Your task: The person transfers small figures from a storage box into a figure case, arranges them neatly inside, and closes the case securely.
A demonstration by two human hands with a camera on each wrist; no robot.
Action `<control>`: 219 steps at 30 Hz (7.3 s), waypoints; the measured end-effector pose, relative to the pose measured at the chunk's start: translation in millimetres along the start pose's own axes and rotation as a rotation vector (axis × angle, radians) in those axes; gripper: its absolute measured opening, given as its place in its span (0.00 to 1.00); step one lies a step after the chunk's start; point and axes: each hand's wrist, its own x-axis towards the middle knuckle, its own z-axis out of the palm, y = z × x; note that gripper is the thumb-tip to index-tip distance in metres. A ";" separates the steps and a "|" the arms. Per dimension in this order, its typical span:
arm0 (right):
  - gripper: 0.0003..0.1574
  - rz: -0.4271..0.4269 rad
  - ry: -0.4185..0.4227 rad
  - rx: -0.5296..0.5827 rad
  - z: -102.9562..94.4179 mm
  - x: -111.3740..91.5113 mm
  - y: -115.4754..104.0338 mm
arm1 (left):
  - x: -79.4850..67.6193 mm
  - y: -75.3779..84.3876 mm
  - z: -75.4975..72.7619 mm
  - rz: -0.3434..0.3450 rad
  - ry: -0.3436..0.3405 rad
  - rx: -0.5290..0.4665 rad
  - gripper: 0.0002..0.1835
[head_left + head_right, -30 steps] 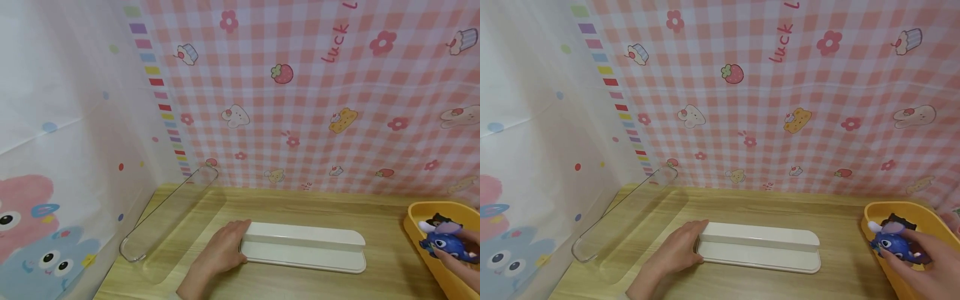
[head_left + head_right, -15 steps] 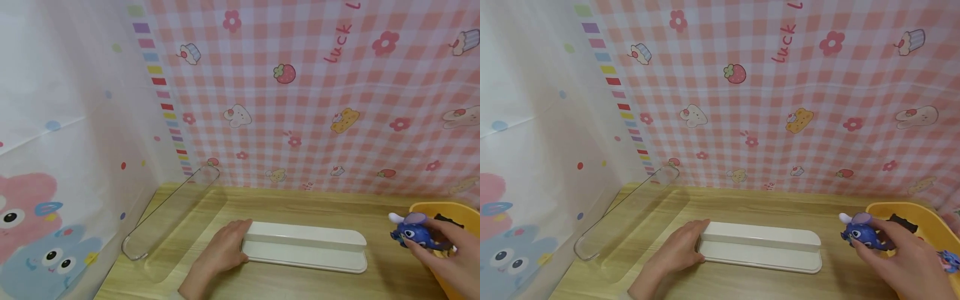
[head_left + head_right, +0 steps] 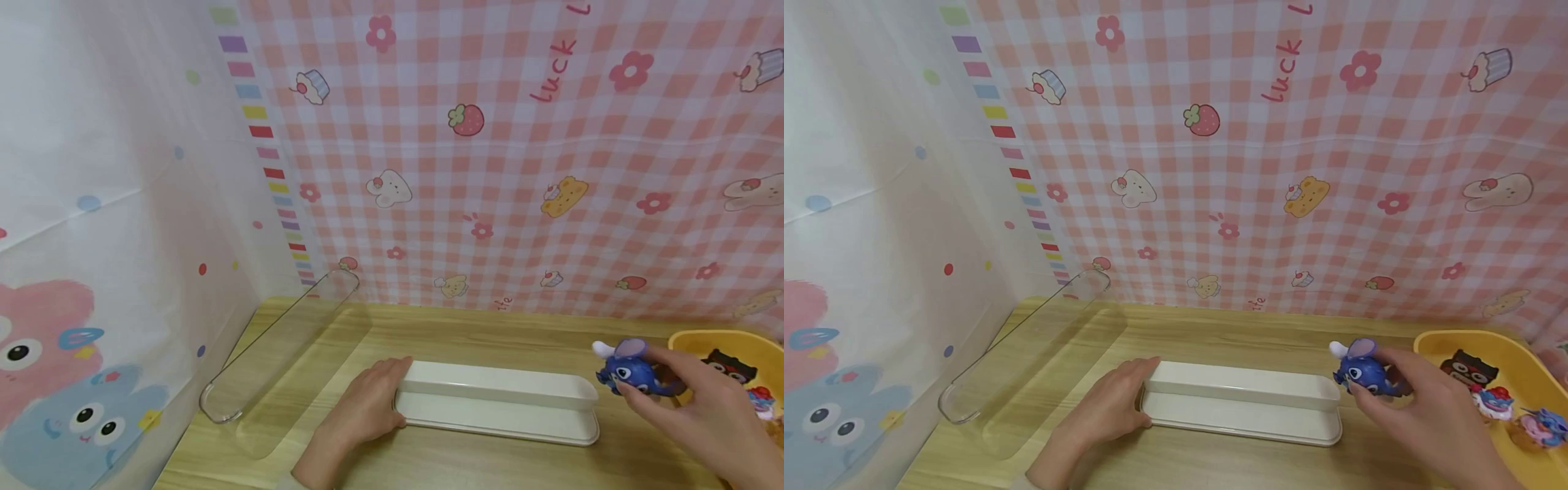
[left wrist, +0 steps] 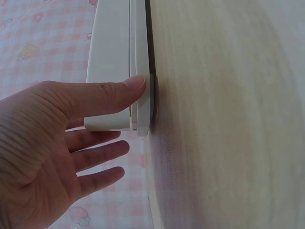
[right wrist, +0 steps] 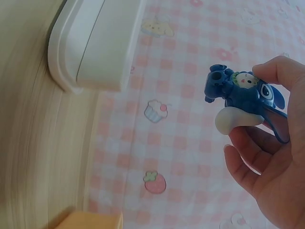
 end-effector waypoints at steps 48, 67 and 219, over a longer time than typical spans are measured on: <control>0.30 -0.401 0.062 0.240 80.6 15.0 -75.7 | 0.0 0.1 0.9 -0.012 0.001 -0.008 0.51; 0.25 -0.499 -0.011 0.347 120.4 15.7 -105.2 | -0.7 -1.4 -0.2 -0.012 -0.005 -0.002 0.51; 0.35 -0.584 0.024 0.066 100.0 17.8 -93.5 | -0.8 -1.1 -0.3 -0.023 -0.027 0.016 0.52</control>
